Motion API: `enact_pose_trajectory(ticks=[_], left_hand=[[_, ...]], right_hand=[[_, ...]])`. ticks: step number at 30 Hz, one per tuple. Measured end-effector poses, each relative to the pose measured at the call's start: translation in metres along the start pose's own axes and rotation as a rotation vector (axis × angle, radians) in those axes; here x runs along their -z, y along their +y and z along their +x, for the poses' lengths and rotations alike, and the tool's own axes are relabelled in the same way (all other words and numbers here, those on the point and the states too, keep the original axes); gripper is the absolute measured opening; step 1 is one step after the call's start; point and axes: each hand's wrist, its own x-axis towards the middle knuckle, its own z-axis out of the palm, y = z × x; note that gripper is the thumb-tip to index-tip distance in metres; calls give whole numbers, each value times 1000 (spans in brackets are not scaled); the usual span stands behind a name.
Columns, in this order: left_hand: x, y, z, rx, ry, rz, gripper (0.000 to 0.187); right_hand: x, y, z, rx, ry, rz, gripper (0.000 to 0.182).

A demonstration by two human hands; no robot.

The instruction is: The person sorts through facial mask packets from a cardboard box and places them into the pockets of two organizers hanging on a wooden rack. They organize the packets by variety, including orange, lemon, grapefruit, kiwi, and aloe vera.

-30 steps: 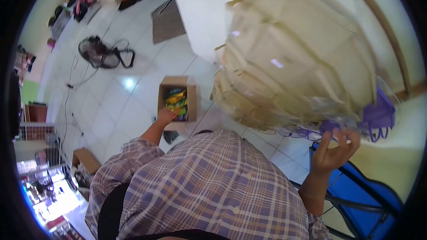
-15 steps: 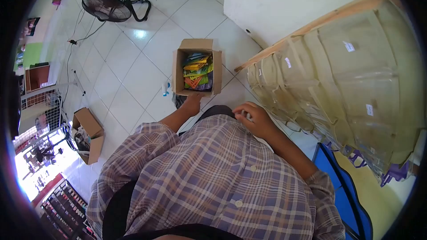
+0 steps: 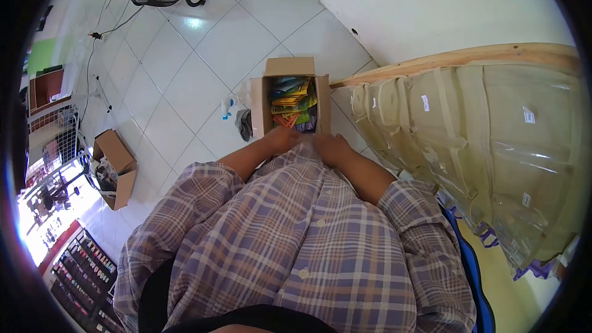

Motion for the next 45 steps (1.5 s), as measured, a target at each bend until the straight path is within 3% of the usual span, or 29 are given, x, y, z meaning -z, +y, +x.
enact_pose_trajectory(ticks=[1, 3, 6, 7, 9, 13, 15, 21, 28, 31, 33, 37, 39, 41, 43, 44, 45], left_hand=[[2, 1, 5, -2, -6, -1, 36], [8, 2, 18, 264, 480, 43, 28], [19, -6, 30, 253, 589, 235, 24], [22, -11, 35, 249, 581, 237, 24], [22, -22, 47, 266, 353, 447, 26], [19, -16, 57, 232, 351, 584, 21], [19, -7, 58, 314, 455, 577, 28], [24, -17, 54, 268, 633, 531, 53], [32, -28, 50, 174, 659, 411, 52], [39, -29, 47, 120, 628, 509, 50], [43, -28, 44, 65, 430, 696, 37], [42, -27, 54, 113, 391, 829, 41], [41, -28, 62, 146, 407, 780, 17], [44, -27, 62, 125, 375, 777, 16], [48, -22, 60, 112, 351, 782, 14], [47, -21, 56, 74, 371, 742, 10], [44, -19, 51, 38, 391, 700, 7]], right_hand=[[-2, 0, -9, 13, 97, 20, 48], [3, -2, -24, -2, 69, -17, 51], [12, -14, -29, -38, 21, -33, 49], [12, -17, -27, -62, 4, -16, 46], [15, -20, -23, -92, -34, -19, 41], [18, -24, -24, -153, -65, -7, 29], [15, -23, -27, -161, -79, 17, 30], [12, -27, -36, -152, -36, 113, 39], [3, -26, -35, -109, -3, 128, 51], [9, -27, -35, -131, -60, 183, 54], [13, -31, -36, -152, -91, 202, 55], [15, -40, -40, -194, -51, 193, 54], [18, -38, -45, -181, -66, 248, 56], [8, -31, -45, -165, -77, 297, 58], [-36, -14, -33, -3, 175, 503, 59], [-33, -14, -28, 3, 176, 502, 59], [-23, -18, -20, -176, 107, 902, 59]])
